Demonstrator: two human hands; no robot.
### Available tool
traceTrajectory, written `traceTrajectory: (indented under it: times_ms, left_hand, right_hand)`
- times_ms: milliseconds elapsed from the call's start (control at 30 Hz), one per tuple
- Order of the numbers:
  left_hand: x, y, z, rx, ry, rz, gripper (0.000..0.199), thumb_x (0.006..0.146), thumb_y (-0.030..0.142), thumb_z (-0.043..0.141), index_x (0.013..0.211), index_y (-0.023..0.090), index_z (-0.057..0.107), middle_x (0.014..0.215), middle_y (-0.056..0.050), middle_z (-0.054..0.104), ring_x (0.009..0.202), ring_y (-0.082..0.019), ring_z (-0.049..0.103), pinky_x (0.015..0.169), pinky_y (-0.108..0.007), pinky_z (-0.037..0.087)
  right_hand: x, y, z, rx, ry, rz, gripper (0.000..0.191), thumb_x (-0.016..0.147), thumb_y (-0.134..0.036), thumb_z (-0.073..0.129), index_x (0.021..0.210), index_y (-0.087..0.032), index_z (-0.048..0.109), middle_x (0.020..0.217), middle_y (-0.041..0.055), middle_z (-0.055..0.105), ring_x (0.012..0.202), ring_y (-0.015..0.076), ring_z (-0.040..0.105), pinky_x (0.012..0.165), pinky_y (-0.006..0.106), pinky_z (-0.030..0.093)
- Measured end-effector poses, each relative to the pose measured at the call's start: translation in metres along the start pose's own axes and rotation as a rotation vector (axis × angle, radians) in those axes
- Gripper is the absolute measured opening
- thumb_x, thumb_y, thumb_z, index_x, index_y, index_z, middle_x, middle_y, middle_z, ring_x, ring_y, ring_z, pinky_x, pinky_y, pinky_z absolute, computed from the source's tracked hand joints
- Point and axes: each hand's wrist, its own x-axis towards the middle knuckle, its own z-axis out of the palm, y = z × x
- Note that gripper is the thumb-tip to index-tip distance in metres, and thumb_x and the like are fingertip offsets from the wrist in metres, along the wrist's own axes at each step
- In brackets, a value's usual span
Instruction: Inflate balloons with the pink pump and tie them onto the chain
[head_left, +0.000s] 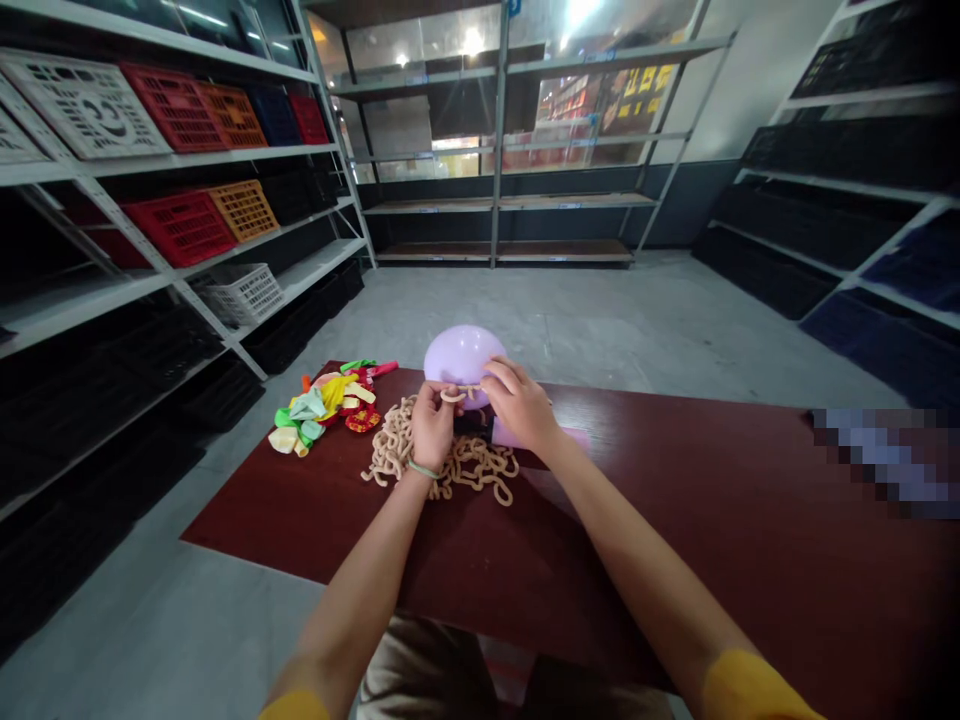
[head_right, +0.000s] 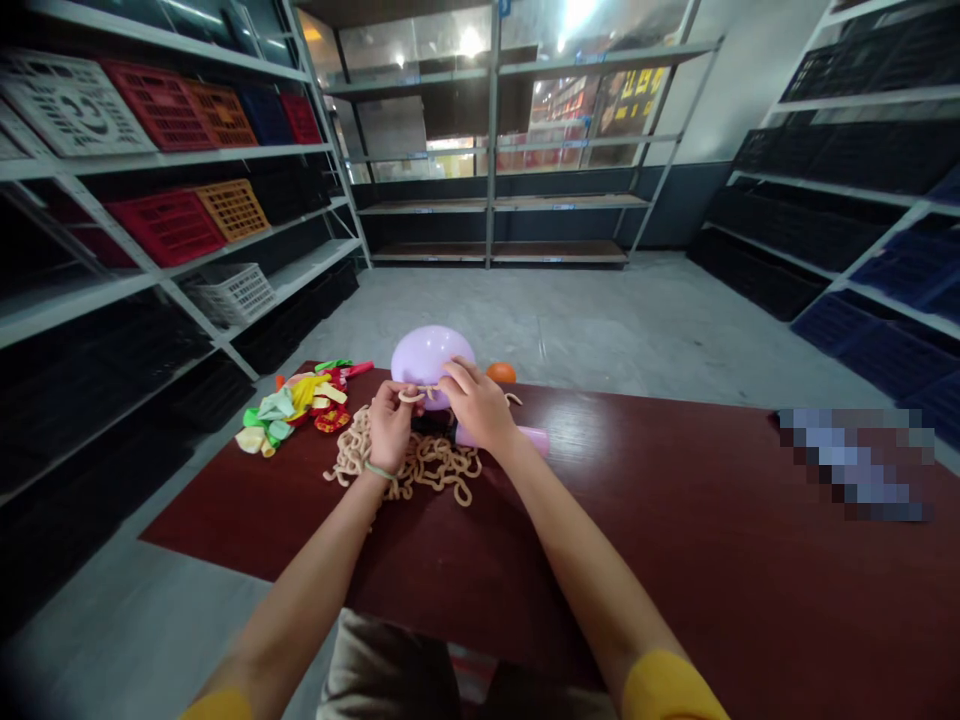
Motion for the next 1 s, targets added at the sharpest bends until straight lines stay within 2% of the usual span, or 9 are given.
traceTrajectory:
  times_ms: [133, 267, 400, 533, 600, 700, 833, 933, 1000]
  left_hand:
    - [0.000, 0.023, 0.015, 0.000, 0.022, 0.080, 0.023, 0.087, 0.040, 0.065, 0.091, 0.018, 0.057, 0.076, -0.001, 0.065, 0.066, -0.013, 0.062, 0.065, -0.025, 0.049]
    - [0.015, 0.041, 0.037, 0.103, 0.021, 0.148, 0.022, 0.086, 0.039, 0.067, 0.092, 0.019, 0.059, 0.083, -0.003, 0.068, 0.072, -0.014, 0.065, 0.071, -0.027, 0.051]
    - [0.035, 0.032, 0.060, 0.244, -0.080, 0.113, 0.023, 0.083, 0.030, 0.069, 0.101, 0.020, 0.061, 0.090, -0.005, 0.070, 0.078, -0.017, 0.068, 0.073, -0.029, 0.051]
    - [0.036, 0.011, 0.066, 0.347, -0.211, -0.025, 0.055, 0.077, 0.021, 0.073, 0.128, 0.019, 0.053, 0.080, -0.003, 0.071, 0.070, -0.020, 0.070, 0.067, -0.030, 0.051]
    - [0.028, 0.005, 0.058, 0.370, -0.215, -0.054, 0.057, 0.079, 0.023, 0.070, 0.132, 0.019, 0.050, 0.078, -0.003, 0.071, 0.067, -0.020, 0.070, 0.064, -0.029, 0.051]
    - [0.016, 0.006, 0.035, 0.378, -0.172, -0.057, 0.041, 0.084, 0.027, 0.064, 0.124, 0.019, 0.058, 0.076, -0.003, 0.071, 0.064, -0.019, 0.068, 0.061, -0.028, 0.051]
    - [0.006, 0.018, -0.006, 0.460, -0.083, 0.001, 0.021, 0.085, 0.028, 0.063, 0.102, 0.020, 0.070, 0.071, -0.002, 0.068, 0.065, -0.017, 0.065, 0.063, -0.026, 0.049]
    - [0.001, 0.023, -0.039, 0.545, 0.003, 0.026, 0.018, 0.085, 0.029, 0.062, 0.098, 0.020, 0.071, 0.073, -0.002, 0.068, 0.068, -0.016, 0.063, 0.069, -0.027, 0.049]
    - [-0.001, 0.023, -0.061, 0.575, 0.049, 0.031, 0.018, 0.086, 0.029, 0.061, 0.096, 0.019, 0.071, 0.081, -0.004, 0.070, 0.075, -0.017, 0.064, 0.076, -0.030, 0.049]
  right_hand:
    - [0.007, 0.010, -0.025, 0.110, 0.076, 0.057, 0.017, 0.097, -0.025, 0.049, 0.106, -0.024, 0.063, 0.122, 0.0087, 0.062, 0.126, 0.0239, 0.053, 0.103, 0.044, 0.048]
    - [0.010, 0.032, -0.053, 0.141, 0.203, 0.242, 0.028, 0.096, -0.026, 0.047, 0.121, -0.025, 0.059, 0.123, 0.0086, 0.063, 0.117, 0.0244, 0.058, 0.099, 0.043, 0.049]
    - [0.005, 0.052, -0.064, 0.164, 0.246, 0.401, 0.036, 0.094, -0.026, 0.048, 0.129, -0.024, 0.055, 0.119, 0.0088, 0.066, 0.110, 0.0239, 0.062, 0.090, 0.040, 0.052]
    - [0.000, 0.056, -0.064, 0.135, 0.119, 0.533, 0.029, 0.093, -0.027, 0.050, 0.120, -0.025, 0.060, 0.107, 0.0049, 0.071, 0.097, 0.0216, 0.067, 0.081, 0.035, 0.052]
    - [0.000, 0.054, -0.061, 0.108, 0.050, 0.547, 0.023, 0.093, -0.028, 0.051, 0.112, -0.026, 0.064, 0.100, 0.0030, 0.073, 0.090, 0.0211, 0.068, 0.076, 0.032, 0.051]
    - [0.000, 0.046, -0.054, 0.097, -0.009, 0.491, 0.020, 0.093, -0.029, 0.052, 0.107, -0.027, 0.066, 0.092, 0.0019, 0.074, 0.083, 0.0201, 0.069, 0.070, 0.030, 0.048]
    - [0.002, 0.027, -0.036, 0.104, -0.055, 0.379, 0.019, 0.095, -0.030, 0.050, 0.100, -0.026, 0.068, 0.087, 0.0020, 0.073, 0.079, 0.0189, 0.068, 0.067, 0.028, 0.046]
    - [0.003, 0.005, -0.018, 0.131, -0.058, 0.277, 0.021, 0.096, -0.030, 0.049, 0.096, -0.025, 0.069, 0.088, 0.0038, 0.073, 0.081, 0.0193, 0.067, 0.069, 0.029, 0.046]
    - [0.004, -0.013, -0.005, 0.173, -0.069, 0.198, 0.020, 0.096, -0.029, 0.049, 0.095, -0.024, 0.068, 0.089, 0.0043, 0.072, 0.084, 0.0193, 0.066, 0.073, 0.030, 0.047]
